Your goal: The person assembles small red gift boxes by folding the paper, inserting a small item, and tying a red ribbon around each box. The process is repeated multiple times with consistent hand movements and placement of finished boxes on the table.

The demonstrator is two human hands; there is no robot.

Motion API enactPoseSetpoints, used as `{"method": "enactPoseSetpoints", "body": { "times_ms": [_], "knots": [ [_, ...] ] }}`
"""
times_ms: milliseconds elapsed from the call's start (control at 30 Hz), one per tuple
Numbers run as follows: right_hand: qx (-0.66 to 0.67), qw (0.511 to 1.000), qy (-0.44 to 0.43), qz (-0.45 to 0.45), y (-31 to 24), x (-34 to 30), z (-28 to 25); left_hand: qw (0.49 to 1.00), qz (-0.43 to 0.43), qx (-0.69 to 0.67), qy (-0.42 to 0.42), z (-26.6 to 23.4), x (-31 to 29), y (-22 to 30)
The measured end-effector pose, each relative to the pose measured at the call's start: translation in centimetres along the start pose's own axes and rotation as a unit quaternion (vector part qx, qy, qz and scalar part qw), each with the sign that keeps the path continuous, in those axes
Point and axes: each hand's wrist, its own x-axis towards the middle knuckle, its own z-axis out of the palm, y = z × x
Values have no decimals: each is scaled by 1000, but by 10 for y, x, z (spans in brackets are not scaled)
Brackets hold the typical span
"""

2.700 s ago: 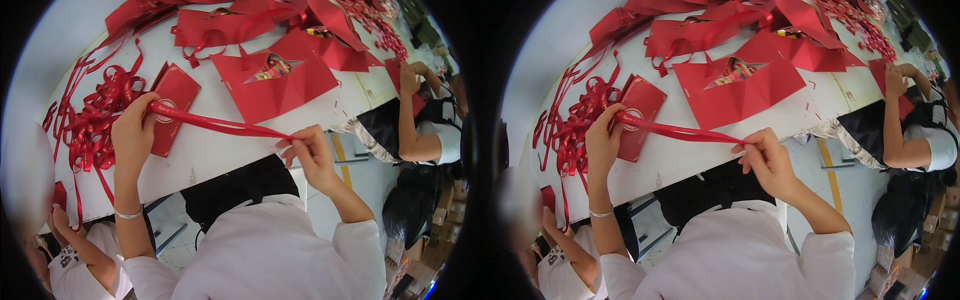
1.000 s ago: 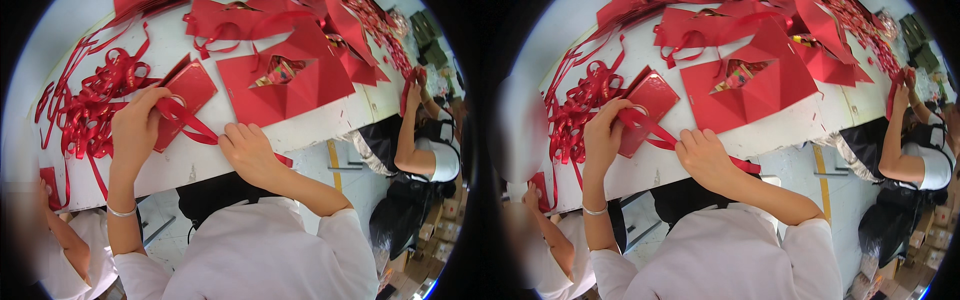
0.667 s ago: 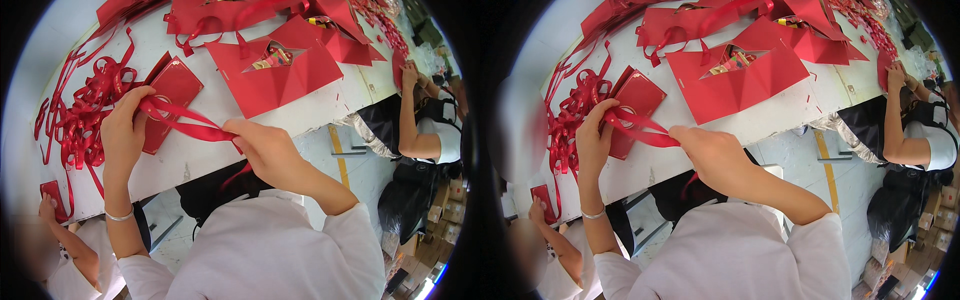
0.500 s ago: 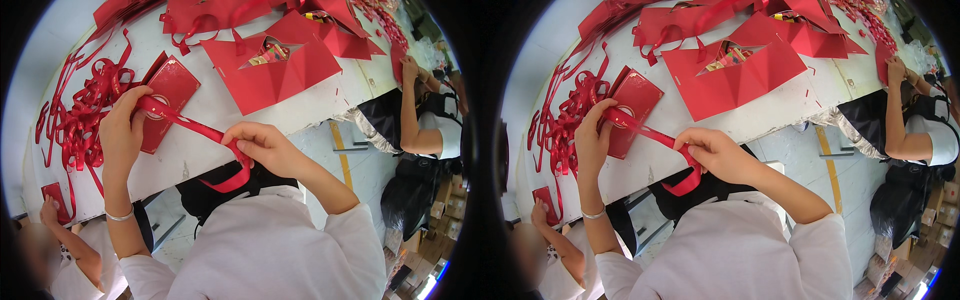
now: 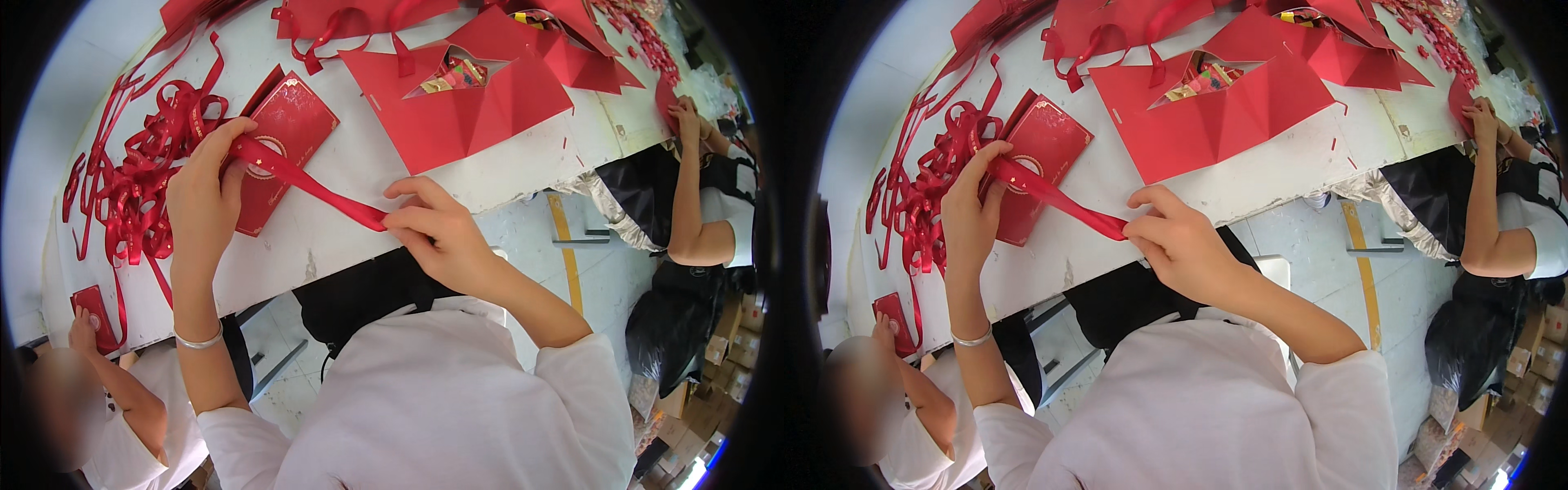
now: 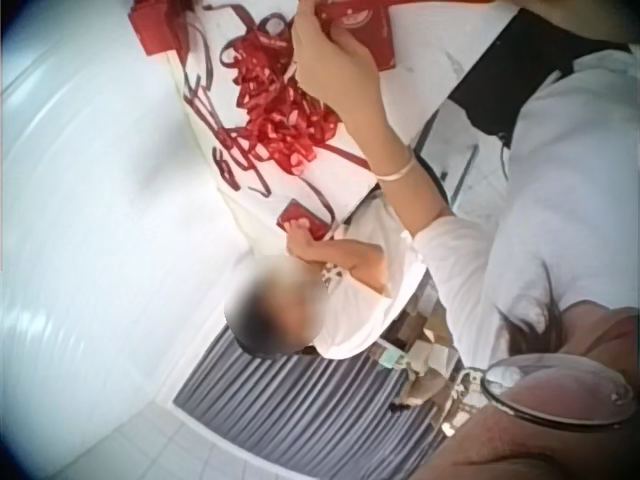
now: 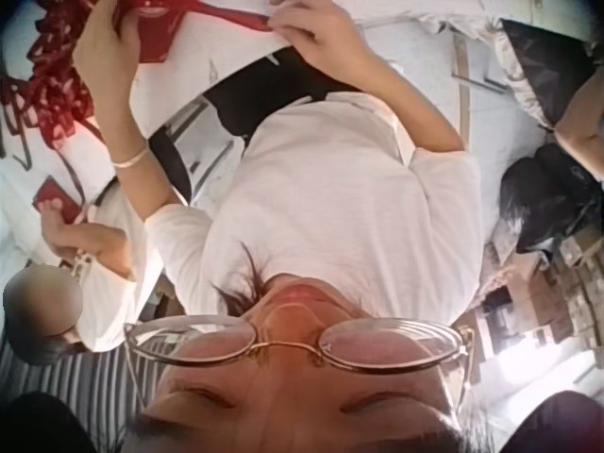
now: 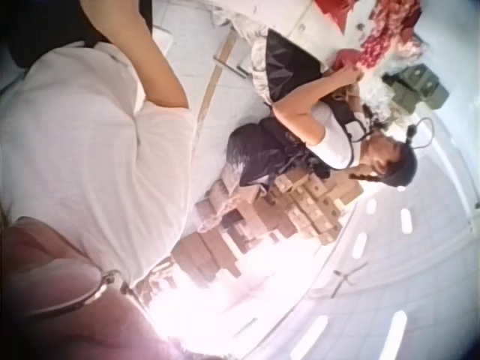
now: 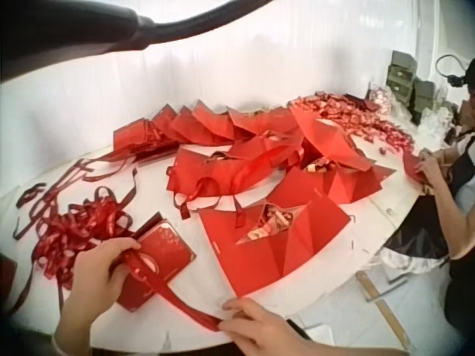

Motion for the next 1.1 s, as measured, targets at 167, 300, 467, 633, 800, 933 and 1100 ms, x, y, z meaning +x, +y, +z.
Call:
{"method": "enactPoseSetpoints", "body": {
  "times_ms": [167, 300, 467, 633, 800, 933, 1100],
  "knots": [
    [291, 949, 15, 120, -8, -20, -12, 1000, -8, 23, 12, 5, -1, -1],
    [446, 864, -58, 225, 1, -24, -20, 1000, -19, 12, 3, 3, 1, -3],
    [420, 852, -88, 301, 1, -43, -31, 1000, -27, 7, 10, 5, 2, -1],
    [390, 846, -98, 350, -6, -56, -46, 999, -39, 8, 9, 5, 0, -1],
    [394, 847, -92, 345, -11, -60, -52, 1000, -24, 9, 18, 5, 0, -1],
    [379, 845, -95, 365, -17, -61, -64, 999, 3, 15, 28, 5, -3, -4],
    [201, 938, -217, 180, -38, -54, -85, 997, 46, 34, 50, 7, -5, -10]
  ]
}}
